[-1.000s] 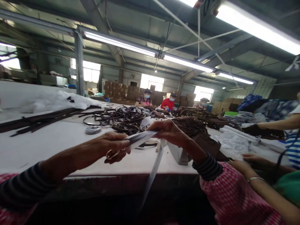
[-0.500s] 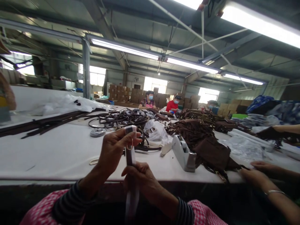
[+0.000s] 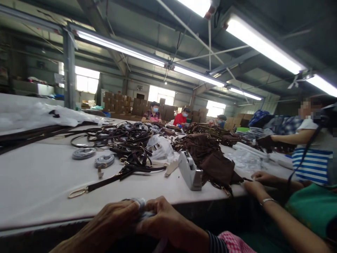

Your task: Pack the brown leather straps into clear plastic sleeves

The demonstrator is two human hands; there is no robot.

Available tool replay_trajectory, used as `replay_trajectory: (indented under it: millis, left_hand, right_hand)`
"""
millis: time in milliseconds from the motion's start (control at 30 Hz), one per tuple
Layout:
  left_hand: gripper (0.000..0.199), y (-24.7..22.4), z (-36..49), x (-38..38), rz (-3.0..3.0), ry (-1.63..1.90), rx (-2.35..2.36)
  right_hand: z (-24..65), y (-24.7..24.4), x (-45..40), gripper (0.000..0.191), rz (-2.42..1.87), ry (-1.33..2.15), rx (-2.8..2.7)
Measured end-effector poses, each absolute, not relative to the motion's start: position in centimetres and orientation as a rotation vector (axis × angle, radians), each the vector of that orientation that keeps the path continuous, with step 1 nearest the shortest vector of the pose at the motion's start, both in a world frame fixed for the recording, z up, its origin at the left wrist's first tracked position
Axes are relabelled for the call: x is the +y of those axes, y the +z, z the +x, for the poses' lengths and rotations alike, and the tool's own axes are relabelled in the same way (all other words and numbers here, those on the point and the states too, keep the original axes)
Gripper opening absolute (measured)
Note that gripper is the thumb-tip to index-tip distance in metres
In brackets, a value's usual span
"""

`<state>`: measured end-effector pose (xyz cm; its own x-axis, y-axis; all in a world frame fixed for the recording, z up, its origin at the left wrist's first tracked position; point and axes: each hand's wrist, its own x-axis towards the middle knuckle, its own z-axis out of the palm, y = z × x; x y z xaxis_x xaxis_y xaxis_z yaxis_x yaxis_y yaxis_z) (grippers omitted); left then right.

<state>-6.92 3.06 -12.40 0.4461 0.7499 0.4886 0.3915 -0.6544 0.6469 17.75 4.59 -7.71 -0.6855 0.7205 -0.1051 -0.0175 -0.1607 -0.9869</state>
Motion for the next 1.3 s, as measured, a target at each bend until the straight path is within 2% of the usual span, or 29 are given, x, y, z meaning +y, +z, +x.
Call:
replay_trajectory:
  millis: [133,233,333,400,500,700,833,900,1000,1067,1200,1300]
  left_hand:
    - [0.054,-13.4,-8.9,2.5,2.416,1.077,0.942]
    - [0.048,-11.7,-8.4,2.0,2.521,0.991,0.971]
    - [0.020,-8.5,-6.8,1.8,2.491,0.915,1.150]
    - [0.032,-6.1,-5.9,1.7,2.409,0.766,1.349]
    - [0.044,-3.0,-5.4,1.6,2.100,0.696,1.335]
    - [0.043,0.3,-4.3,1.1,1.335,1.032,0.865]
    - [0.035,2.5,-3.3,1.8,1.012,1.298,0.656]
    - [0.040,4.0,-2.8,2.2,0.888,1.406,0.613]
    - [0.046,6.1,-1.8,2.4,0.752,1.441,0.598]
    - [0.045,6.9,-1.1,2.5,0.741,1.432,0.597]
    - [0.033,6.7,-0.1,3.2,0.959,1.610,0.565]
    - [0.023,4.6,0.0,4.2,1.327,1.734,0.740]
  right_hand:
    - [18.7,-7.0,5.7,0.047,-1.059,1.749,-1.703]
    - [19.2,-5.7,6.5,0.058,-1.053,1.777,-1.764]
    - [19.7,-3.9,7.8,0.048,-0.893,1.750,-1.920]
    - [19.9,-2.5,9.2,0.038,-0.764,1.640,-2.050]
    - [19.7,-0.7,11.7,0.032,-0.630,1.524,-2.136]
    - [16.8,0.2,13.0,0.026,-0.378,1.510,-2.065]
    - [13.9,-1.5,9.8,0.032,-0.333,1.608,-1.607]
    - [12.6,-2.5,8.2,0.034,-0.381,1.476,-1.422]
    - [10.9,-3.7,6.7,0.031,-0.457,1.094,-1.395]
    - [10.1,-4.5,6.2,0.041,-0.458,0.996,-1.380]
    - [9.9,-6.3,5.1,0.049,-0.480,1.286,-1.320]
    - [11.5,-7.2,3.7,0.051,-0.523,1.545,-1.354]
